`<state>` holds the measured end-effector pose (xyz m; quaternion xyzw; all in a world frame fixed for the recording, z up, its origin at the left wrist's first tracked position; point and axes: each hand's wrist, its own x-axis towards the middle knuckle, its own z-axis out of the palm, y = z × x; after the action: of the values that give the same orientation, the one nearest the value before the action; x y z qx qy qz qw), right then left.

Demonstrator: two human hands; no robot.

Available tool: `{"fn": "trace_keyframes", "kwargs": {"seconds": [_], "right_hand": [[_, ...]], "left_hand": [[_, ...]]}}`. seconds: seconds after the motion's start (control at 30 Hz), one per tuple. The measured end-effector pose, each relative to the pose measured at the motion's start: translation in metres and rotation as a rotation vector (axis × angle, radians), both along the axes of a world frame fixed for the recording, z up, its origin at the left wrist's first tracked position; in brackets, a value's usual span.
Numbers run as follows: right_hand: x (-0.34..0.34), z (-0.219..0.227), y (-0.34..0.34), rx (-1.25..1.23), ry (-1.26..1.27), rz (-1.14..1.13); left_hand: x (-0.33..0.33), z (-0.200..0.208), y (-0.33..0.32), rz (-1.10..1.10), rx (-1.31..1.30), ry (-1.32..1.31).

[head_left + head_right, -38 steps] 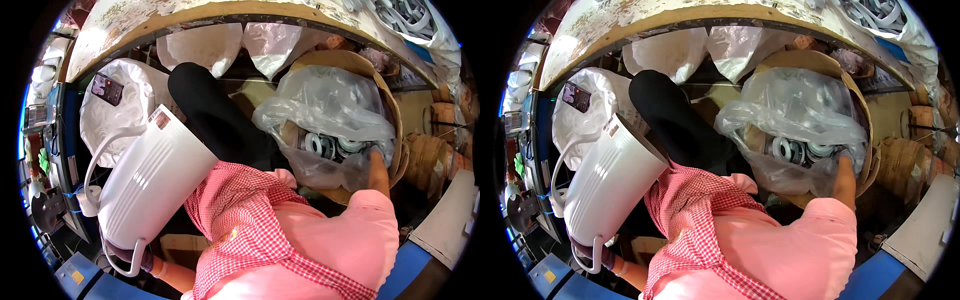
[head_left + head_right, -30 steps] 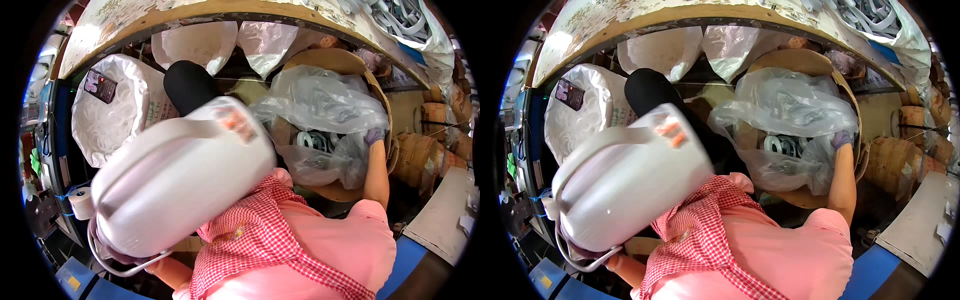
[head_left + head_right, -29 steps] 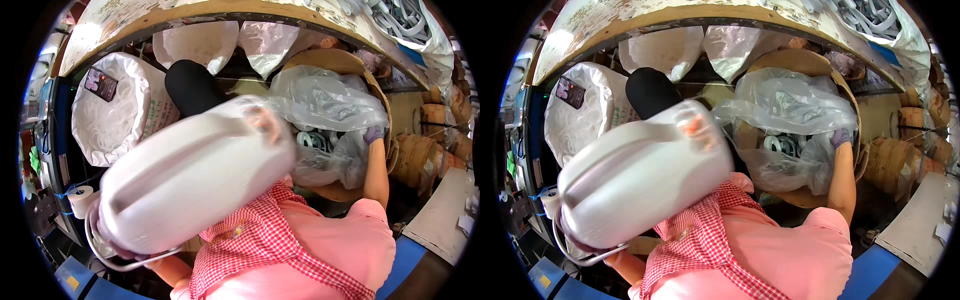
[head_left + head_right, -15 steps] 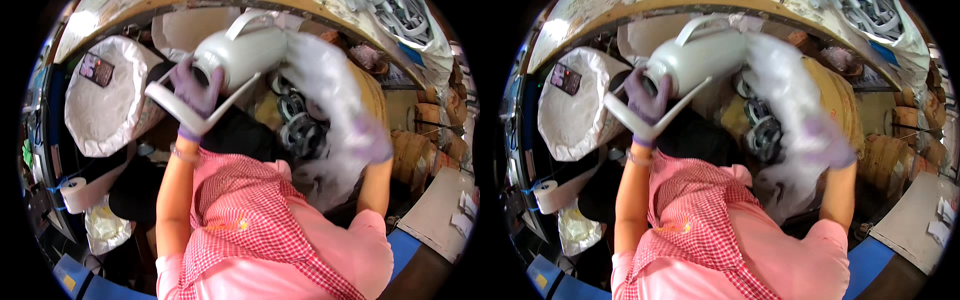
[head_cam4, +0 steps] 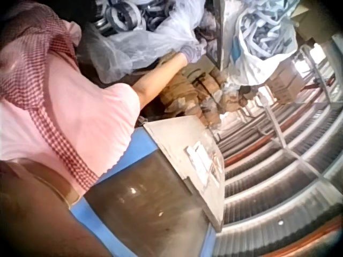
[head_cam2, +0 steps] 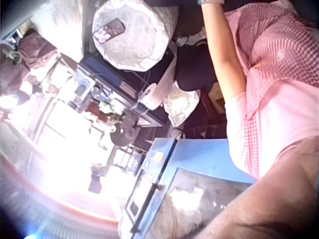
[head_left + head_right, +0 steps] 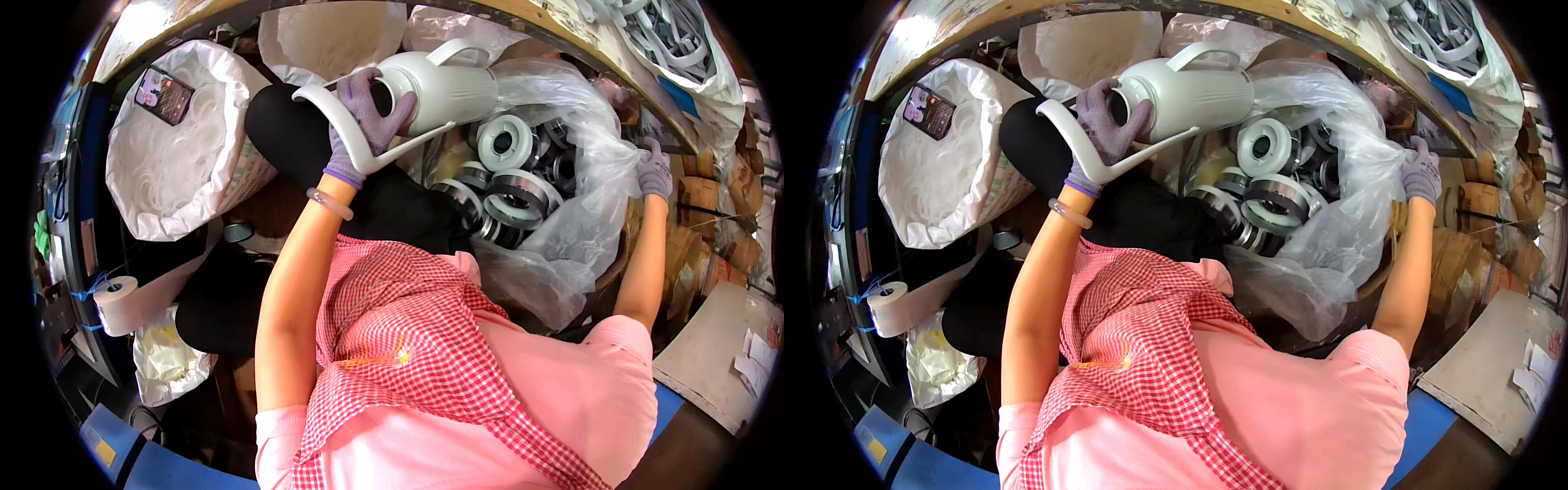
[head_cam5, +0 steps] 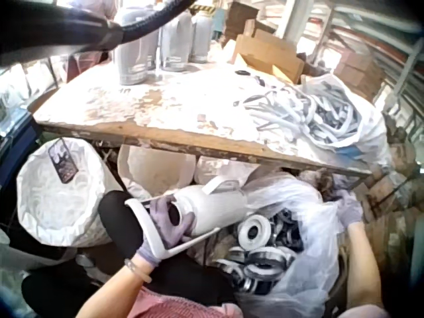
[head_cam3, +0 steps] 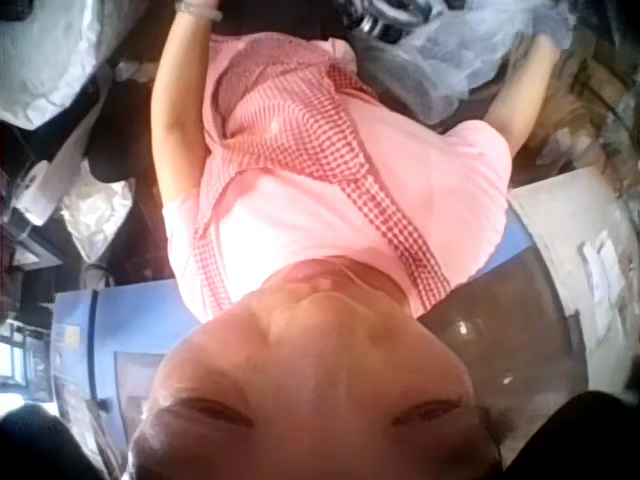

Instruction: The person assembles white electric kettles by inserting internal components and attaching handles. They pick up kettle bodies, insert a metal heating element, and then attach a plastic handle to the side. The finished kettles are placed on a nearby table.

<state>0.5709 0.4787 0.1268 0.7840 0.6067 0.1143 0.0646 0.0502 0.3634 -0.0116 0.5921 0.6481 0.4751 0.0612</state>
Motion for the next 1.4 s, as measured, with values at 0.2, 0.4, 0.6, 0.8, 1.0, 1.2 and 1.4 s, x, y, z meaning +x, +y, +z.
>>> {"fn": "trace_keyframes", "kwargs": {"seconds": [0.2,0.4,0.6,0.8,1.0,1.2,1.4], "right_hand": [[0.037,-0.011,-0.028,-0.049,0.898,-0.171],[-0.031,-0.078,-0.089,-0.286,0.444,0.523],[0.037,-0.192,-0.097,-0.993,-0.440,0.043],[-0.025,-0.331,-0.114,-0.939,-0.513,0.211],[-0.084,-0.254,-0.070,-1.292,-0.119,0.354],[-0.156,-0.201,-0.061,-0.849,0.579,0.376],[-0.119,-0.288,-0.049,-1.130,0.497,0.414]], "left_hand": [[0.002,-0.001,-0.001,-0.052,-0.041,0.030],[0.001,0.005,-0.007,-0.048,-0.039,0.049],[-0.022,0.047,-0.049,0.037,-0.045,-0.161],[-0.082,0.096,-0.164,0.288,0.139,-0.757],[-0.155,0.075,-0.328,1.071,-0.801,0.660],[-0.154,0.068,-0.412,0.831,0.318,-0.550],[-0.145,0.087,-0.360,1.019,0.102,0.129]]}}
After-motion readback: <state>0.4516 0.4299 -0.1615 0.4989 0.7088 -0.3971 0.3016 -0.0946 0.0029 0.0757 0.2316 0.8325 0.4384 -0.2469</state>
